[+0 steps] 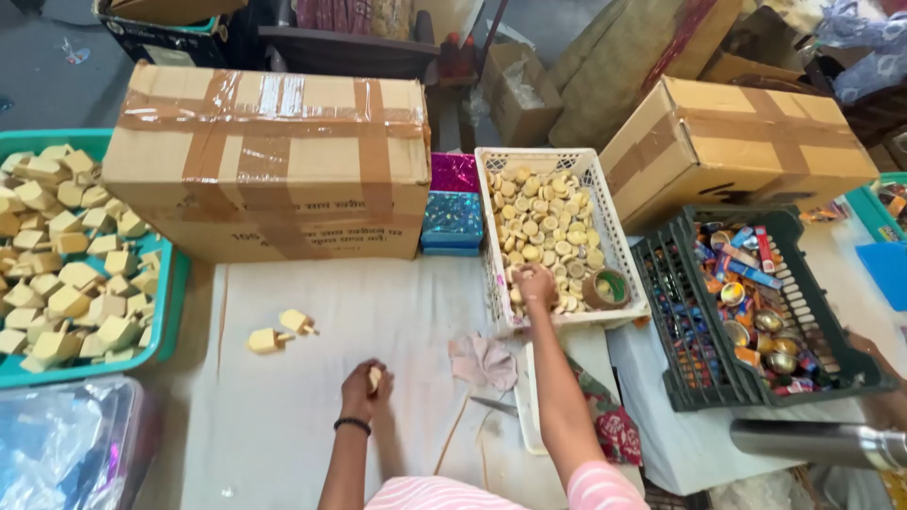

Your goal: The person wraps a small object in shiny blue foil on a table, using a tape dispenser to seal it. After placing the wrapped item aside, they pick up small wooden pieces and round wooden discs from nearby containers and wipe them with a cloth.

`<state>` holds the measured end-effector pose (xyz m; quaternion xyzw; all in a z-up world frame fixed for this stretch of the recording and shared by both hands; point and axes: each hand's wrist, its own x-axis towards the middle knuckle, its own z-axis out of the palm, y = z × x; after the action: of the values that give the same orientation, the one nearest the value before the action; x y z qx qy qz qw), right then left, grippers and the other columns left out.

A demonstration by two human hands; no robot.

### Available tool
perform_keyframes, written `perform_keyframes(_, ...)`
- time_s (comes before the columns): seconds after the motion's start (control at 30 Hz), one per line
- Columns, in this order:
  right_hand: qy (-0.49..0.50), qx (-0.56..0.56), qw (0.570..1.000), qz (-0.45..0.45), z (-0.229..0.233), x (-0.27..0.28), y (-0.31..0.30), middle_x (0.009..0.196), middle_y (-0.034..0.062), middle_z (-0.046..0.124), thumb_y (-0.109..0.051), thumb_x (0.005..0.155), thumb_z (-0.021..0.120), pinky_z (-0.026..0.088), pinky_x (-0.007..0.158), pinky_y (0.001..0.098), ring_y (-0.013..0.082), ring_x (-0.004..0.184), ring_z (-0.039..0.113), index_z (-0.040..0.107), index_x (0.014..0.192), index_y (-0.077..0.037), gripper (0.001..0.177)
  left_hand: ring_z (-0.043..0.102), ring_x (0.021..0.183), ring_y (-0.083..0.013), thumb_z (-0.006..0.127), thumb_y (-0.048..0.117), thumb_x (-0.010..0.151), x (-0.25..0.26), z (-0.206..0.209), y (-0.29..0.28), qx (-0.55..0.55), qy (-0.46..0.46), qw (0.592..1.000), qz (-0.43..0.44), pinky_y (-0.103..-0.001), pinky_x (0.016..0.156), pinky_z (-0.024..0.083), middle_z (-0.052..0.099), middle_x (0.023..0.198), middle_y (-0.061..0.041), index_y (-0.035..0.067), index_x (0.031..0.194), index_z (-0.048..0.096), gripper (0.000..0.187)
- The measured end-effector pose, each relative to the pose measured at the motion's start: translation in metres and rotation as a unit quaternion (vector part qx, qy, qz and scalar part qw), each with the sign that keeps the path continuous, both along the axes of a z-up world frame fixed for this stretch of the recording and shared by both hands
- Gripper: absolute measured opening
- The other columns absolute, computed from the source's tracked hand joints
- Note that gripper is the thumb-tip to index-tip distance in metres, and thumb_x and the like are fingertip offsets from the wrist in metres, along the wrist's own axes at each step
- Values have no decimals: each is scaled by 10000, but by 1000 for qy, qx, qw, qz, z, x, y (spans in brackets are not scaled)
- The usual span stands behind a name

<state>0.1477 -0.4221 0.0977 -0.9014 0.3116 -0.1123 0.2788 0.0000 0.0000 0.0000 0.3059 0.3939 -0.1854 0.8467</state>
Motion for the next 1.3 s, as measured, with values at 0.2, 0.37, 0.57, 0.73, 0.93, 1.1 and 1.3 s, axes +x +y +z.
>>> perform_keyframes(0.2,-212,766,605,-42,-137,33,-95,877,11,674,-284,965,787,443,456,311,195,734,592,658,1053,-228,166,691,887,-227,545,288,981,19,67,-17,-35,-40,999,5,-287,617,583,703,1062,-59,111,1158,668,278)
perform_keyframes(0.37,-247,927,282,15,38,-39,-13,984,130,685,-236,976,716,488,463,231,263,850,629,647,1089,-90,197,692,914,-179,572,323,974,17,173,-30,53,-101,993,-38,-263,644,560,691,1091,-37,121,1179,669,304)
perform_keyframes(0.57,-298,919,254,48,85,-82,43,1073,115,662,-252,994,638,546,557,225,280,969,612,681,1114,-134,174,673,886,-134,635,375,936,18,211,-73,102,-192,970,-110,-279,659,534,671,1048,-10,177,1176,672,314)
perform_keyframes(0.73,-273,912,285,112,123,-115,112,1152,139,627,-242,1022,624,529,546,212,248,958,619,686,1150,-101,201,664,847,-95,629,471,931,14,233,-108,89,-211,956,-181,-279,666,529,670,1022,21,205,1211,659,388)
perform_keyframes(0.93,-161,966,187,77,110,-148,160,1264,209,585,-209,981,637,509,501,193,222,911,605,696,1122,-72,205,628,777,-93,609,495,947,5,207,-105,86,-194,961,-176,-247,637,501,657,976,14,207,1242,674,417)
perform_keyframes(1.1,-52,988,26,-143,11,-139,152,1228,210,582,-137,894,645,510,465,217,243,917,602,728,1040,-90,174,614,652,-119,653,316,949,0,98,-64,125,-112,984,-58,-247,510,454,668,843,-22,130,1127,689,259)
perform_keyframes(1.3,-9,952,71,-299,-25,-143,156,1134,217,567,-94,773,680,510,398,226,304,888,592,703,1014,-22,252,540,482,-166,649,192,956,-27,6,-11,137,-30,989,46,-303,394,381,611,705,-67,65,1031,669,149)
